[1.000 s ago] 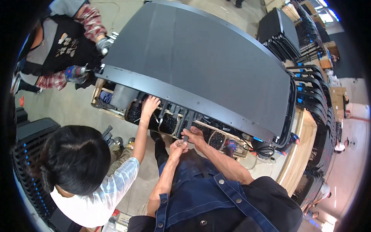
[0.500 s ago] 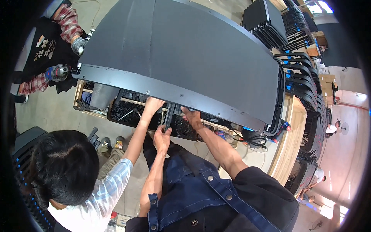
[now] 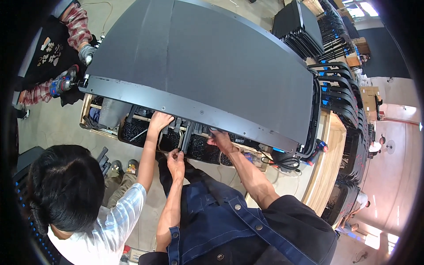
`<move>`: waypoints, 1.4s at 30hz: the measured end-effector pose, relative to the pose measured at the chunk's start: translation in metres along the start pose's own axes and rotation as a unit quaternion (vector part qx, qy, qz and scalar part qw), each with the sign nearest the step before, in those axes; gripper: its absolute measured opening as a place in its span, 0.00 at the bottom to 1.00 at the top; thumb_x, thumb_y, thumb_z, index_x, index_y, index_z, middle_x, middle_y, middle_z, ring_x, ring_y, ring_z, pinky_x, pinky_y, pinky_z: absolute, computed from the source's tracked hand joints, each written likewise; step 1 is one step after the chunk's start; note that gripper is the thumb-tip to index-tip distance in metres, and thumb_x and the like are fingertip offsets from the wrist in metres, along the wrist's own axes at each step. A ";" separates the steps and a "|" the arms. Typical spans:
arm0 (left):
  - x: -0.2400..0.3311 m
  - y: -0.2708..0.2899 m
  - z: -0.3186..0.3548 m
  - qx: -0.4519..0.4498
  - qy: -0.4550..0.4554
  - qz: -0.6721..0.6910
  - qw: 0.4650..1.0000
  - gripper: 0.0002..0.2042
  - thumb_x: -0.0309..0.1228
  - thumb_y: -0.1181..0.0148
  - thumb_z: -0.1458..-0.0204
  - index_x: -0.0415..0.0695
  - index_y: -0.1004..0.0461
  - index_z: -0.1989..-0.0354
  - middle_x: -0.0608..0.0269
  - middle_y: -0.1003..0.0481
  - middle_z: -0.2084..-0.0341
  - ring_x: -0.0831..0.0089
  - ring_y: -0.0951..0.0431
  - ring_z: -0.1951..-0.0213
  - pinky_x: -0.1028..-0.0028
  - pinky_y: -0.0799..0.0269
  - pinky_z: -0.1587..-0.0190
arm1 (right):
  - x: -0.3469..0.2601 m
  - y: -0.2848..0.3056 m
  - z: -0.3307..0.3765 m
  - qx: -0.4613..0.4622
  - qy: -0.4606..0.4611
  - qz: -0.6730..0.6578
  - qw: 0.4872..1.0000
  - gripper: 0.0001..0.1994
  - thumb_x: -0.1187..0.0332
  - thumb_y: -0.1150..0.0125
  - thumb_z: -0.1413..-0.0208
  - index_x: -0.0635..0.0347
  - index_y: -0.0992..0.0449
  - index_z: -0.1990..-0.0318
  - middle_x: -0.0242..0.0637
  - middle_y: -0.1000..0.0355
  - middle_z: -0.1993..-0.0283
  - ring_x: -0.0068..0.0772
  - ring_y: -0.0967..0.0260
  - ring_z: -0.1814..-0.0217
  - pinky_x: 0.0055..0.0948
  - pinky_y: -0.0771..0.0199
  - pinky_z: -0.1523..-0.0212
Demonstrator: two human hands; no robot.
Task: Assembling the frame and electronic components of treadmills on a factory assembly line.
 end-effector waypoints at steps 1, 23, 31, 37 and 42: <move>-0.001 0.004 0.000 -0.002 0.019 -0.005 1.000 0.16 0.31 0.38 0.43 0.32 0.26 0.50 0.53 0.23 0.58 0.65 0.23 0.57 0.68 0.28 0.50 | -0.002 -0.015 0.005 0.048 0.006 0.076 0.996 0.14 0.58 0.40 0.34 0.57 0.27 0.50 0.36 0.24 0.60 0.34 0.20 0.63 0.38 0.16 0.59; 0.026 -0.025 -0.011 -0.282 0.089 0.067 0.953 0.19 0.42 0.44 0.36 0.35 0.22 0.55 0.69 0.24 0.72 0.80 0.28 0.68 0.77 0.33 0.65 | 0.049 -0.078 0.074 -0.032 0.040 0.402 0.914 0.16 0.61 0.44 0.33 0.69 0.26 0.52 0.38 0.23 0.63 0.26 0.25 0.63 0.28 0.22 0.59; 0.027 0.008 0.000 -0.170 -0.063 -0.140 0.973 0.19 0.40 0.44 0.38 0.34 0.23 0.53 0.63 0.23 0.73 0.74 0.26 0.70 0.71 0.30 0.65 | 0.055 -0.096 0.093 -0.136 0.028 0.463 0.875 0.14 0.59 0.41 0.36 0.64 0.23 0.58 0.35 0.24 0.67 0.25 0.27 0.66 0.31 0.26 0.61; 0.013 0.072 0.031 -0.177 0.038 0.040 0.983 0.20 0.44 0.52 0.33 0.37 0.22 0.56 0.75 0.37 0.83 0.86 0.42 0.80 0.80 0.49 0.76 | 0.064 -0.039 0.054 -0.047 0.019 0.413 0.909 0.13 0.60 0.41 0.37 0.62 0.23 0.63 0.32 0.25 0.69 0.24 0.26 0.68 0.28 0.23 0.63; -0.014 0.099 0.032 -0.192 0.106 0.141 0.966 0.20 0.46 0.50 0.33 0.40 0.23 0.56 0.76 0.38 0.83 0.86 0.43 0.82 0.82 0.51 0.80 | 0.049 -0.033 0.030 0.013 -0.010 0.313 0.949 0.06 0.66 0.43 0.37 0.58 0.25 0.62 0.34 0.25 0.64 0.29 0.24 0.64 0.28 0.23 0.67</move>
Point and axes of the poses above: each hand's wrist, its own z-axis away from the middle knuckle, its own y-axis out of the back of the hand, x = y × z, the point moved 3 cm from there along -z, towards the middle knuckle
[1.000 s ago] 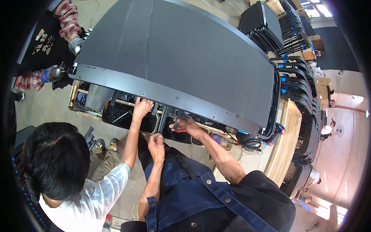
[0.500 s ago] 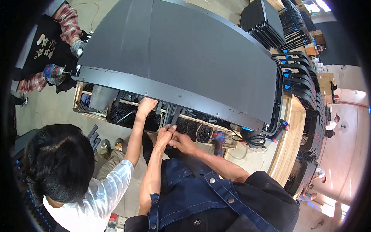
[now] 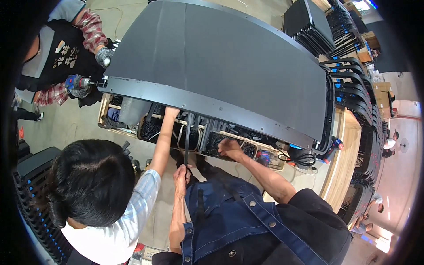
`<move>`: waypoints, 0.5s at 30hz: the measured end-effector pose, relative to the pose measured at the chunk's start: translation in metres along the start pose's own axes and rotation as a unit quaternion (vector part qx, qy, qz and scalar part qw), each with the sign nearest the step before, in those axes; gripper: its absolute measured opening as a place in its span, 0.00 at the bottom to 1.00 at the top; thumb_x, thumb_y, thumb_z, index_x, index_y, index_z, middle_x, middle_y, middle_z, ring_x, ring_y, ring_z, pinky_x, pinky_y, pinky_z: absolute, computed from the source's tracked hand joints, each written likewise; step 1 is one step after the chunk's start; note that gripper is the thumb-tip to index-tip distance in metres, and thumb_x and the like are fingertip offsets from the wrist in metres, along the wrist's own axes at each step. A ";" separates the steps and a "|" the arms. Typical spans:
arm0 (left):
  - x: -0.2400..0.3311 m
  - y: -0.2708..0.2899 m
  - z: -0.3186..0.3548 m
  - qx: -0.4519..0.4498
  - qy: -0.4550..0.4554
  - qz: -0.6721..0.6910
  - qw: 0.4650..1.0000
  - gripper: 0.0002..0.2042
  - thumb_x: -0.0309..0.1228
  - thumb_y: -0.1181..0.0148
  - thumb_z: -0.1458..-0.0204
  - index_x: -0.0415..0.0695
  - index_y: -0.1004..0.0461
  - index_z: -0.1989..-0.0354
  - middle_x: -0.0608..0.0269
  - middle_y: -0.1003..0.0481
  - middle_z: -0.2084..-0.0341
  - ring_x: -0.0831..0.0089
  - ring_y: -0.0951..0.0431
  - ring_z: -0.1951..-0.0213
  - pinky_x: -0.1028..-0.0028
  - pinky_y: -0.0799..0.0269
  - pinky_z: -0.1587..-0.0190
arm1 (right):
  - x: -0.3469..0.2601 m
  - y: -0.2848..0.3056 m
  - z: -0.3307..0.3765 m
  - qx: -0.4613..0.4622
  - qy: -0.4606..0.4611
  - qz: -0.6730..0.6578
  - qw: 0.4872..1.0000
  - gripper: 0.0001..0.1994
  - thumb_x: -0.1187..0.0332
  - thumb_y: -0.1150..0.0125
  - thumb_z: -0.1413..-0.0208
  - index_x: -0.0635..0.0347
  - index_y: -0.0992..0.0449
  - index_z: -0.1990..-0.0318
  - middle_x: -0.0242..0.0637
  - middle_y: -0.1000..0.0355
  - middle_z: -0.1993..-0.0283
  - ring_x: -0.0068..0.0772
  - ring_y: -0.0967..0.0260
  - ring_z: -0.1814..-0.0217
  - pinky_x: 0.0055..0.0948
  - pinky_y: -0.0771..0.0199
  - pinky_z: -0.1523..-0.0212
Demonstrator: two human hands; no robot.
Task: Assembling the frame and electronic components of treadmills on a factory assembly line.
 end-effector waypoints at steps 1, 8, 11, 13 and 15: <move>0.004 -0.005 -0.003 -0.005 0.004 0.022 1.000 0.19 0.46 0.50 0.33 0.40 0.24 0.56 0.76 0.39 0.83 0.87 0.43 0.82 0.82 0.52 0.80 | 0.022 0.020 -0.015 -0.020 0.054 -0.132 0.990 0.06 0.66 0.43 0.37 0.58 0.26 0.59 0.35 0.25 0.65 0.29 0.23 0.64 0.27 0.23 0.69; -0.007 0.019 -0.008 0.012 0.022 0.069 0.997 0.21 0.48 0.51 0.32 0.40 0.25 0.57 0.77 0.38 0.83 0.87 0.44 0.83 0.83 0.52 0.81 | -0.001 0.034 -0.033 0.162 0.078 -0.016 0.984 0.13 0.63 0.42 0.36 0.65 0.26 0.53 0.37 0.23 0.65 0.26 0.25 0.73 0.26 0.24 0.72; -0.001 0.021 -0.004 0.007 0.026 0.085 0.996 0.21 0.47 0.51 0.32 0.39 0.24 0.57 0.76 0.37 0.83 0.87 0.42 0.83 0.83 0.50 0.82 | -0.003 0.042 -0.041 0.188 0.098 -0.010 0.977 0.14 0.63 0.42 0.37 0.67 0.25 0.55 0.35 0.25 0.67 0.26 0.24 0.73 0.25 0.24 0.74; 0.001 0.018 -0.002 0.015 0.030 0.106 0.994 0.19 0.44 0.51 0.32 0.38 0.25 0.59 0.74 0.36 0.82 0.86 0.41 0.82 0.82 0.49 0.81 | -0.003 0.046 -0.042 0.194 0.086 -0.017 0.977 0.14 0.63 0.41 0.38 0.67 0.25 0.55 0.36 0.25 0.67 0.26 0.24 0.74 0.25 0.24 0.74; -0.003 0.016 -0.004 0.020 0.026 0.099 0.995 0.20 0.45 0.50 0.32 0.38 0.25 0.60 0.72 0.36 0.83 0.84 0.40 0.83 0.81 0.47 0.81 | -0.001 0.051 -0.040 0.220 0.055 -0.014 0.974 0.15 0.62 0.40 0.39 0.67 0.25 0.53 0.38 0.24 0.66 0.26 0.24 0.74 0.25 0.24 0.75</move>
Point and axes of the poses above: each hand's wrist, its own z-axis away from the middle knuckle, its own y-axis out of the back of the hand, x = y × z, the point moved 3 cm from there along -z, towards the middle knuckle
